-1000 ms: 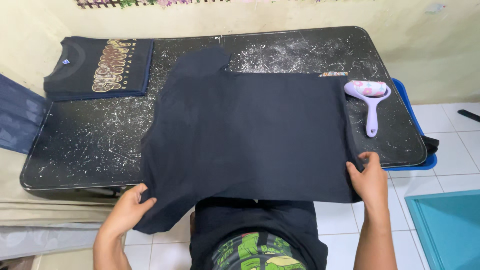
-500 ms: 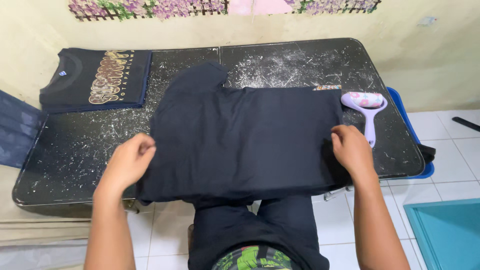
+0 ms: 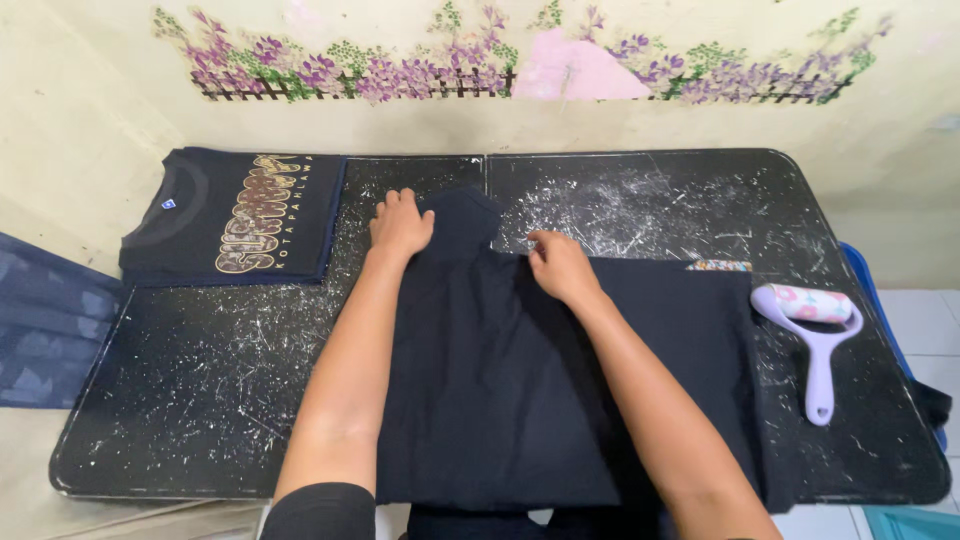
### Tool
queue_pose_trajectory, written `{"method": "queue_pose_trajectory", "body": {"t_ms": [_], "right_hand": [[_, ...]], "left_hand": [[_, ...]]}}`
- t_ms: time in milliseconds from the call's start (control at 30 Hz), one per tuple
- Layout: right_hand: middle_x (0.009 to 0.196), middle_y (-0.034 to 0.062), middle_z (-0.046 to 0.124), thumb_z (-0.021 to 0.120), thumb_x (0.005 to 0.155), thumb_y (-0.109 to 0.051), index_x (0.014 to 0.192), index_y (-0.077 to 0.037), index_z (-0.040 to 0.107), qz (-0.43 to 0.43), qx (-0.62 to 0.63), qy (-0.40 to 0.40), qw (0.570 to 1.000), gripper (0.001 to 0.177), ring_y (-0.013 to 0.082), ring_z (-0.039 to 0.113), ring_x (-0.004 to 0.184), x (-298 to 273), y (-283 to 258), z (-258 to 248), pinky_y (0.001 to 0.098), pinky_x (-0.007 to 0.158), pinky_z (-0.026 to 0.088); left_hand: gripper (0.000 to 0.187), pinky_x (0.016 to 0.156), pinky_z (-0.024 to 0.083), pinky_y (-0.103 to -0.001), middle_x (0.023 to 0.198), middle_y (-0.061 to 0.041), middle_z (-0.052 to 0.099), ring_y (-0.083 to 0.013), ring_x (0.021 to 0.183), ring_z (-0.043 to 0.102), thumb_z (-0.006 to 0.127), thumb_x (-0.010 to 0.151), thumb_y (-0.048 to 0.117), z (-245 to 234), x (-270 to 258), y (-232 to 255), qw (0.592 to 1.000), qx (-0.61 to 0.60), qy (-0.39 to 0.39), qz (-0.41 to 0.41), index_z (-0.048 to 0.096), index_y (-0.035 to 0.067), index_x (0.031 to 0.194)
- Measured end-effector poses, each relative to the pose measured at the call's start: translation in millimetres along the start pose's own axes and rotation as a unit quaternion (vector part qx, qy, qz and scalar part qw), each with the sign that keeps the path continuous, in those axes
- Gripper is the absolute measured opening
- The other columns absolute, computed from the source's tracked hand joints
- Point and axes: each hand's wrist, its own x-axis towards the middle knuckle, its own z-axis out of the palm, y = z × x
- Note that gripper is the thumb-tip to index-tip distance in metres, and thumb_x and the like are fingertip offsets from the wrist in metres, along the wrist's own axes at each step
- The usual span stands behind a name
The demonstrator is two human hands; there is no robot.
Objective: The person lays a black t-shirt flat on a table and uses a lint roller to remove lint from the fabric. They roll the tool over the shirt's body and sleeves, then fold the shirt and continue rolling the folded edges before placing it aside.
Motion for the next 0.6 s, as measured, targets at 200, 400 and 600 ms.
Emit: {"method": "queue_pose_trajectory", "body": {"t_ms": [200,400,600], "right_hand": [[0.122,0.0246,0.063,0.074,0.087,-0.025,0.128,0.002,0.063,0.05,-0.071,0.005,0.996,0.05,0.0429,0.058,0.116,82,-16,55,0.0494,0.099,0.047],[0.126,0.0181,0.058,0.081,0.082,-0.028,0.118,-0.004,0.065,0.083,-0.105,-0.046,0.99,0.046,0.0392,0.053,0.121,129,-27,77,0.047,0.101,0.046],[0.115,0.0122,0.064,0.08,0.079,-0.024,0.122,-0.007,0.062,0.06,-0.073,-0.072,0.993,0.049,0.0361,0.057,0.116,145,-29,87,0.0461,0.1,0.046]], "left_hand": [[0.062,0.101,0.053,-0.045,0.124,-0.02,0.07,-0.0369,0.119,0.066,0.081,0.081,0.037,21,58,-23,0.99,-0.065,-0.121,-0.033,0.063,0.001,0.128],[0.05,0.092,0.056,-0.036,0.112,-0.019,0.074,-0.0261,0.104,0.073,0.079,0.078,0.017,37,97,-54,0.95,-0.247,-0.168,0.09,0.064,-0.004,0.121],[0.054,0.098,0.049,-0.031,0.121,-0.013,0.068,-0.0161,0.113,0.063,0.085,0.084,0.004,48,113,-60,0.826,-0.523,-0.203,0.045,0.049,0.003,0.124]]}}
